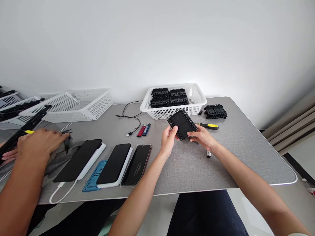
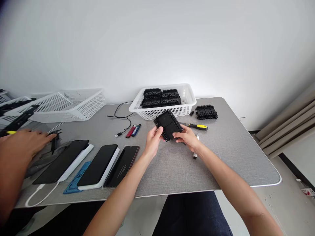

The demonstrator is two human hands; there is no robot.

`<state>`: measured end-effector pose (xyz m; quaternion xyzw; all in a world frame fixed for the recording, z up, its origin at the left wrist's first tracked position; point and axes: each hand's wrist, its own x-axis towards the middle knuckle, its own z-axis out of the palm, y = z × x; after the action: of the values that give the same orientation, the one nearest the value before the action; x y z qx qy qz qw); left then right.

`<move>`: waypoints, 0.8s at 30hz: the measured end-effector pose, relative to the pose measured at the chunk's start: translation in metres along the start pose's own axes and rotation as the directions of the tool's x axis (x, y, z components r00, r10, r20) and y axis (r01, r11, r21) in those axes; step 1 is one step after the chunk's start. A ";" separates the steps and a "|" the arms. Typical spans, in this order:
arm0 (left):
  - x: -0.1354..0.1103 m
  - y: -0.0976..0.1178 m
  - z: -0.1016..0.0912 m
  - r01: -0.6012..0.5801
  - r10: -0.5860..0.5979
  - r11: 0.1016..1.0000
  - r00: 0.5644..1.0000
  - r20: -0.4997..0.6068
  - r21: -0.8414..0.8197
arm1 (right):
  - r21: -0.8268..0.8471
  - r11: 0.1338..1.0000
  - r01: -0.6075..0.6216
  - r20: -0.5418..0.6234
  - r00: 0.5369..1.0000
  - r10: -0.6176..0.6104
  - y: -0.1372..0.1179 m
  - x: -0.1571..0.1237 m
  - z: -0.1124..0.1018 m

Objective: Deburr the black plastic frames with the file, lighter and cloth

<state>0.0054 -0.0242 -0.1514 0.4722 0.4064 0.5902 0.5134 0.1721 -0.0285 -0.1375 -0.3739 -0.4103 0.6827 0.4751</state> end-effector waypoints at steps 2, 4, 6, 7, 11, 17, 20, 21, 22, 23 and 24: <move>0.001 0.001 -0.002 0.007 -0.006 1.000 1.000 -0.028 0.022 | 0.022 0.999 0.035 0.031 0.999 -0.035 -0.002 -0.001 0.000; 0.002 0.002 -0.003 0.007 -0.004 0.999 0.998 -0.070 0.046 | 0.016 0.999 0.047 0.056 0.997 -0.047 -0.004 -0.001 0.000; 0.002 0.004 -0.003 0.002 0.003 0.999 0.994 -0.107 0.047 | -0.002 0.999 0.039 0.081 0.996 -0.039 -0.005 -0.001 0.000; 0.002 0.004 -0.003 0.001 0.004 0.999 0.993 -0.119 0.037 | -0.003 1.000 0.031 0.089 0.996 -0.030 -0.005 -0.001 0.000; 0.002 0.007 -0.003 0.022 -0.021 1.000 0.991 -0.132 0.009 | 0.024 1.000 0.009 0.044 0.999 -0.010 -0.004 0.000 0.000; 0.001 0.005 -0.005 -0.086 0.096 0.991 0.990 -0.103 0.102 | 0.011 0.998 0.062 -0.069 0.996 -0.061 0.002 0.004 -0.004; 0.000 0.003 -0.007 -0.196 0.221 0.964 0.967 -0.130 0.180 | 0.027 0.996 0.084 -0.101 0.992 -0.081 0.004 0.005 -0.005; 0.000 0.003 -0.008 -0.236 0.267 0.950 0.954 -0.138 0.205 | 0.037 0.995 0.093 -0.114 0.990 -0.088 0.005 0.006 -0.005; -0.001 0.003 -0.008 -0.280 0.316 0.932 0.939 -0.135 0.232 | 0.046 0.994 0.101 -0.120 0.988 -0.095 0.004 0.006 -0.005; -0.001 0.003 -0.009 -0.325 0.365 0.909 0.923 -0.119 0.262 | 0.056 0.993 0.107 -0.116 0.988 -0.100 0.004 0.006 -0.005; -0.001 0.003 -0.009 -0.370 0.411 0.882 0.907 -0.092 0.292 | 0.069 0.992 0.108 -0.104 0.989 -0.101 0.003 0.006 -0.005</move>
<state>-0.0043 -0.0258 -0.1507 0.5634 0.4162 0.6553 0.2827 0.1738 -0.0228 -0.1423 -0.3677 -0.3795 0.6520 0.5437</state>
